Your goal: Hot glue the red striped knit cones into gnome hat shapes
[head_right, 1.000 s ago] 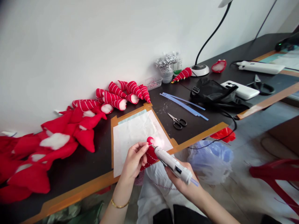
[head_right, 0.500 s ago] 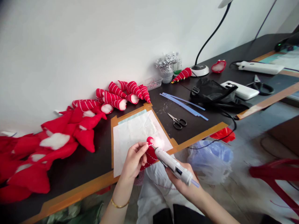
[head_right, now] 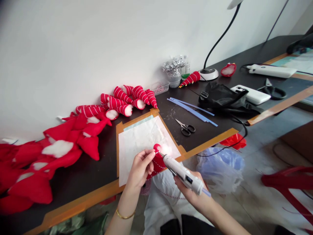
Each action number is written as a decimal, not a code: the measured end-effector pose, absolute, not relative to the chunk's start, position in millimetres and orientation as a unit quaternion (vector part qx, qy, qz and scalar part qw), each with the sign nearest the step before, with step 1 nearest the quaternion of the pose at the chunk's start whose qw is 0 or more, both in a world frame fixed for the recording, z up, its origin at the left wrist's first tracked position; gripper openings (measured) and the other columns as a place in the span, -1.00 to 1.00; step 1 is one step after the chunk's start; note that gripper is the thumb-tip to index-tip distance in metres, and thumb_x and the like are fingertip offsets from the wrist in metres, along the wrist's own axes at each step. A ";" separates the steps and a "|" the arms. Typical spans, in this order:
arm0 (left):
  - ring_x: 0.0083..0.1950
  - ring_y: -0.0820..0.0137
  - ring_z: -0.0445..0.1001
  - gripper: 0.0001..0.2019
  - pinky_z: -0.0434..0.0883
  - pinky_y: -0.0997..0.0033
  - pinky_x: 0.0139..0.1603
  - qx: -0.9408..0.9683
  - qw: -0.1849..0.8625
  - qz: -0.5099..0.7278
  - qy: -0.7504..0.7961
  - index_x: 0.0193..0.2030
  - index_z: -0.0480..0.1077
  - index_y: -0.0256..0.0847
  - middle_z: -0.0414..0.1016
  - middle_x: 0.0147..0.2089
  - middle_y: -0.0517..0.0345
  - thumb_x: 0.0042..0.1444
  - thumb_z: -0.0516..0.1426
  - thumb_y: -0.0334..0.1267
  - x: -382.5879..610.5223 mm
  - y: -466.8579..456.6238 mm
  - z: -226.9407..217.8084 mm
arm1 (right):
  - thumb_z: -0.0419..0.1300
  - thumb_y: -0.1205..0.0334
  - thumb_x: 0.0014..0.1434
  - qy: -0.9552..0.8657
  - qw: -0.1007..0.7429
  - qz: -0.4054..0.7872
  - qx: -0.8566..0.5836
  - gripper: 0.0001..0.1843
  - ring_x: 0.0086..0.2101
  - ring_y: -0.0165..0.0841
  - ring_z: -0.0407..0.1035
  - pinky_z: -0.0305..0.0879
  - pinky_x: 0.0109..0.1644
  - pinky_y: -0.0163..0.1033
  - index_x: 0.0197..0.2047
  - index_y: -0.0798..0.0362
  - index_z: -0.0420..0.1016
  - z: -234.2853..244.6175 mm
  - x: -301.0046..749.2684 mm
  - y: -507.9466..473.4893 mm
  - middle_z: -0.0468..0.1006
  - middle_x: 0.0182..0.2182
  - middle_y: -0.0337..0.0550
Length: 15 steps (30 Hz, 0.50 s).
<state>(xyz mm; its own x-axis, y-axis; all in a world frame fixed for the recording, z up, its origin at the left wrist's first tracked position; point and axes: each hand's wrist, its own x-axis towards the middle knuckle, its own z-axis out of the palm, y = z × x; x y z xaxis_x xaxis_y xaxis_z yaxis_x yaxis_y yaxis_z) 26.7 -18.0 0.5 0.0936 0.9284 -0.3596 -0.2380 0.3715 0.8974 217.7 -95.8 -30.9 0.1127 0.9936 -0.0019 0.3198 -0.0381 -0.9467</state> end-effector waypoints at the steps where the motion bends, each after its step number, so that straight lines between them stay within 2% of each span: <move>1: -0.76 0.60 0.18 -0.54 0.06 0.68 -0.75 0.342 0.656 0.444 0.505 -0.27 0.42 -0.27 0.34 -0.76 0.35 -0.11 0.41 0.04 26.7 -18.0 0.3 | 0.26 0.02 0.15 -0.536 0.430 0.397 -0.608 -0.69 -0.63 -0.32 0.40 0.37 -0.57 -0.29 -0.51 0.03 0.56 -30.0 217.2 -96.1 0.54 -0.65 -0.18; 9: -0.76 0.60 0.16 -0.52 0.07 0.68 -0.75 0.340 0.655 0.443 0.508 -0.27 0.41 -0.26 0.32 -0.77 0.36 -0.13 0.42 0.06 27.9 -17.5 1.7 | 0.27 0.01 0.12 -0.480 0.440 0.455 -0.608 -0.70 -0.59 -0.30 0.45 0.36 -0.51 -0.30 -0.49 0.04 0.57 -29.4 212.0 -97.7 0.59 -0.62 -0.16; 15: -0.76 0.60 0.16 -0.51 0.07 0.67 -0.76 0.344 0.656 0.442 0.505 -0.25 0.42 -0.26 0.33 -0.77 0.35 -0.12 0.41 0.07 27.1 -17.9 -0.1 | 0.28 -0.02 0.12 -0.492 0.443 0.441 -0.606 -0.69 -0.60 -0.31 0.44 0.35 -0.53 -0.29 -0.50 0.03 0.57 -29.6 213.4 -98.8 0.59 -0.62 -0.16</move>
